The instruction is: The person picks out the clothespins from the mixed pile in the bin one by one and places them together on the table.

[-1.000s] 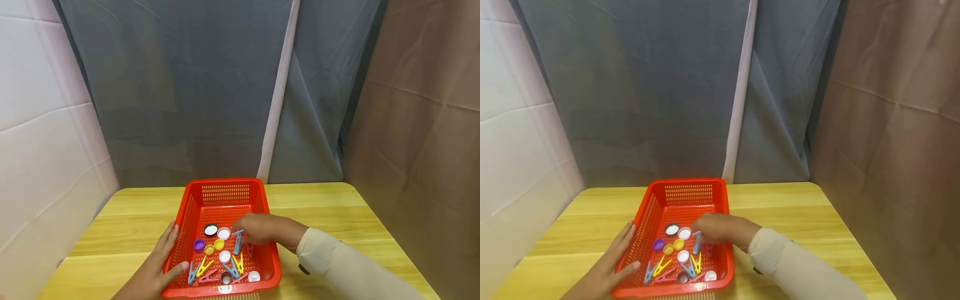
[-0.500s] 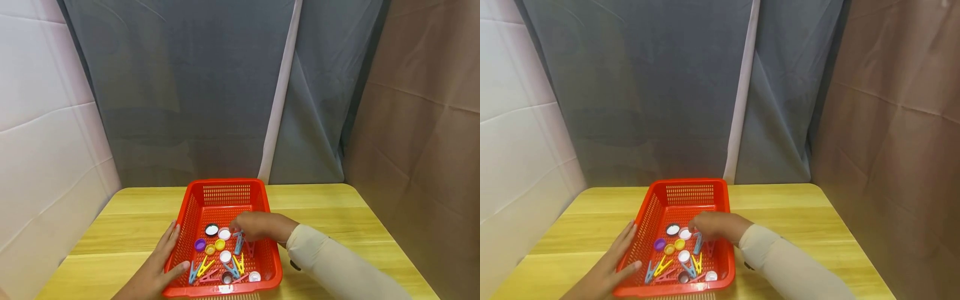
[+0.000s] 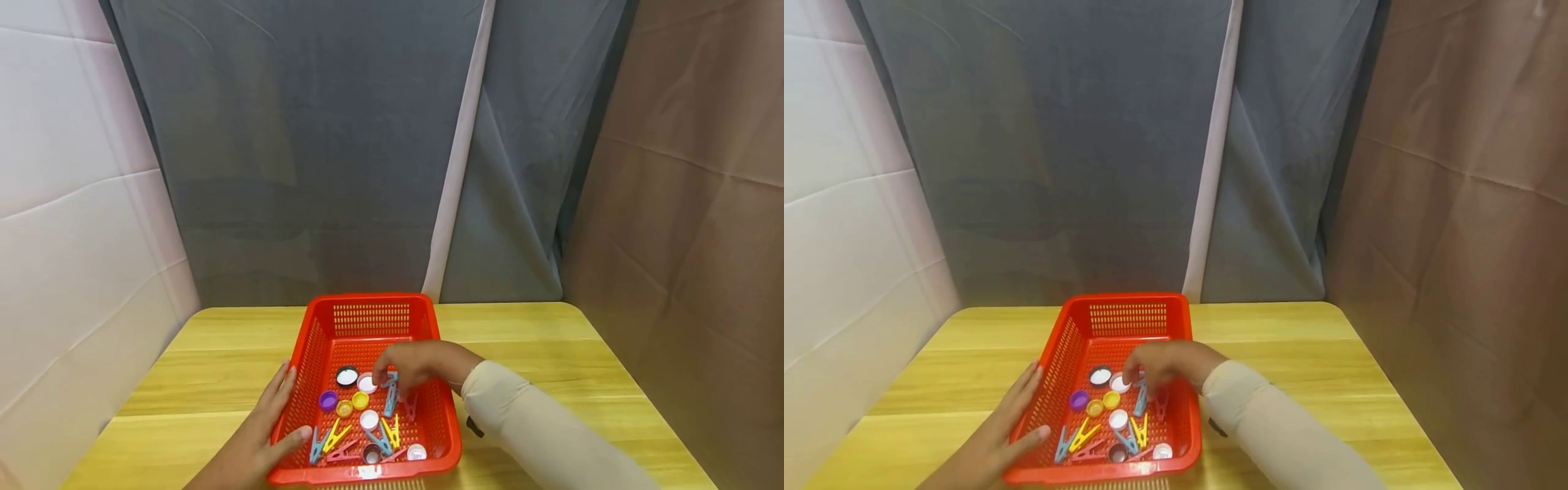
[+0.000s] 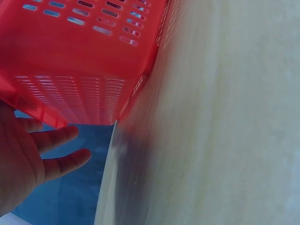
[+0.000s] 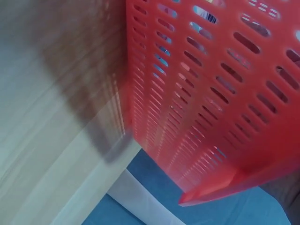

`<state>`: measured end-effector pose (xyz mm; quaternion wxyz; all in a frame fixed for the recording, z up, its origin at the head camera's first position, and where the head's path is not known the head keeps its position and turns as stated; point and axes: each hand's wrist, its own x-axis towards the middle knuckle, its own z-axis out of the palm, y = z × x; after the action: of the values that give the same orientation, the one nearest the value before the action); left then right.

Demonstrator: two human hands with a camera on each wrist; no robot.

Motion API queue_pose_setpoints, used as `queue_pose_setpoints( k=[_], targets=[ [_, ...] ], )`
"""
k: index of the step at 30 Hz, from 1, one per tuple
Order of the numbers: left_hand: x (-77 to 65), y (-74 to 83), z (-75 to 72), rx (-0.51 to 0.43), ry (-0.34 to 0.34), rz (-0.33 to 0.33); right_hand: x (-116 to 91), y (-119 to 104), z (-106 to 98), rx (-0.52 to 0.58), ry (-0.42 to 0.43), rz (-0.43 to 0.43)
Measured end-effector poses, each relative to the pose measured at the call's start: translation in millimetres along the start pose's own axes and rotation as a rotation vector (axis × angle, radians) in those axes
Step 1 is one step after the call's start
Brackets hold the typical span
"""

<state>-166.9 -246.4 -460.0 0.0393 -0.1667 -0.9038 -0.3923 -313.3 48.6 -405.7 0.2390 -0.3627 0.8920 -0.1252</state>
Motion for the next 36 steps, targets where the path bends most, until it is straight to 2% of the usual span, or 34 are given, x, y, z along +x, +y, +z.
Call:
queue_pose_setpoints(
  k=[15, 21, 25, 31, 36],
  targets=[
    [3.6, 0.6, 0.7, -0.033, -0.005, -0.028, 13.6, 10.3, -4.8, 0.245, -0.139, -0.018],
    [4.6, 1.1, 0.8, -0.067, -0.023, -0.055, 13.1, 12.7, -9.2, 0.24, -0.191, 0.006],
    [4.6, 1.3, 0.9, -0.059, -0.016, -0.042, 12.1, 11.9, -10.3, 0.207, -0.177, 0.0],
    [5.0, 1.7, 0.4, -0.054, -0.01, -0.038, 11.9, 11.7, -9.8, 0.237, -0.149, -0.029],
    [5.9, 2.5, 1.1, -0.065, -0.017, -0.06, 10.4, 11.7, -9.0, 0.231, -0.054, -0.084]
  ],
)
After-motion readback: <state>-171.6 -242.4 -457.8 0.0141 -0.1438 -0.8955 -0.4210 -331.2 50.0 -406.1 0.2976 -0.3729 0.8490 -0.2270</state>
